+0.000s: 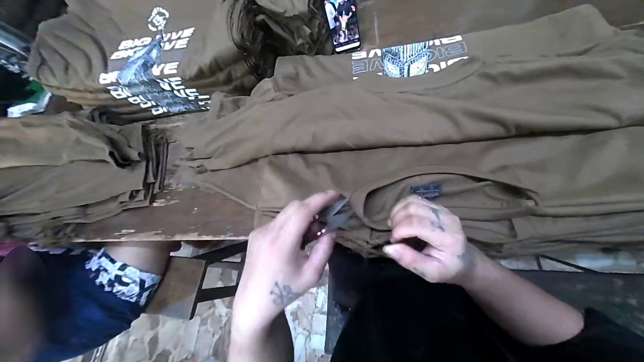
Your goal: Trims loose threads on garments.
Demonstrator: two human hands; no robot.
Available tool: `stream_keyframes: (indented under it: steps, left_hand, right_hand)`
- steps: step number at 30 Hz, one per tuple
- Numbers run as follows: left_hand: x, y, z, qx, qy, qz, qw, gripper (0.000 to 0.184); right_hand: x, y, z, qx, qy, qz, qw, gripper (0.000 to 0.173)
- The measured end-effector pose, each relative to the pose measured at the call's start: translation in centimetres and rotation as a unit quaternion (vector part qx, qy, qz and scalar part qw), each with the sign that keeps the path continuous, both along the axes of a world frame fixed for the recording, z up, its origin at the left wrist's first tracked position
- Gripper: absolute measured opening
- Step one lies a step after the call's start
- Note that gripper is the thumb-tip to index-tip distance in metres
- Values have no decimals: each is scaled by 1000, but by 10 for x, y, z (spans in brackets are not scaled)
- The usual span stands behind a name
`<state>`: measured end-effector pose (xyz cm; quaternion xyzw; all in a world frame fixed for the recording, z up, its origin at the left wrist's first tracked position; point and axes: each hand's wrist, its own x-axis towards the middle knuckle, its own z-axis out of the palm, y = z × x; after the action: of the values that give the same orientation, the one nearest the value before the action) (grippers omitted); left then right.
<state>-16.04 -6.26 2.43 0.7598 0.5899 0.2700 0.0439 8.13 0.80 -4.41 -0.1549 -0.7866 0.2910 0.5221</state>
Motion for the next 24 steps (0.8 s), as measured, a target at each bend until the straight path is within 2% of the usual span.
stream_keyframes:
  steps: [1,4,8,14,22,24]
  left_hand:
    - [-4,4,-13,0,-37,11,999,44]
    - [-5,16,-43,-3,-134,24,991,21]
    - [-5,23,-58,14,-263,6,965,22]
    - [-7,23,-65,13,-284,-10,959,21]
    - [-1,20,-64,20,-281,6,959,17]
    - [1,14,-61,13,-280,2,960,34]
  right_hand:
    - [-4,1,4,4,-35,-22,999,31]
    - [-16,8,11,25,-84,-66,994,30]
    - [-16,13,12,23,-91,-49,994,37]
    - [-32,13,13,54,-179,-112,976,23]
    - [-22,14,15,36,-111,-101,988,26]
    - [-19,12,14,37,-104,-98,989,28]
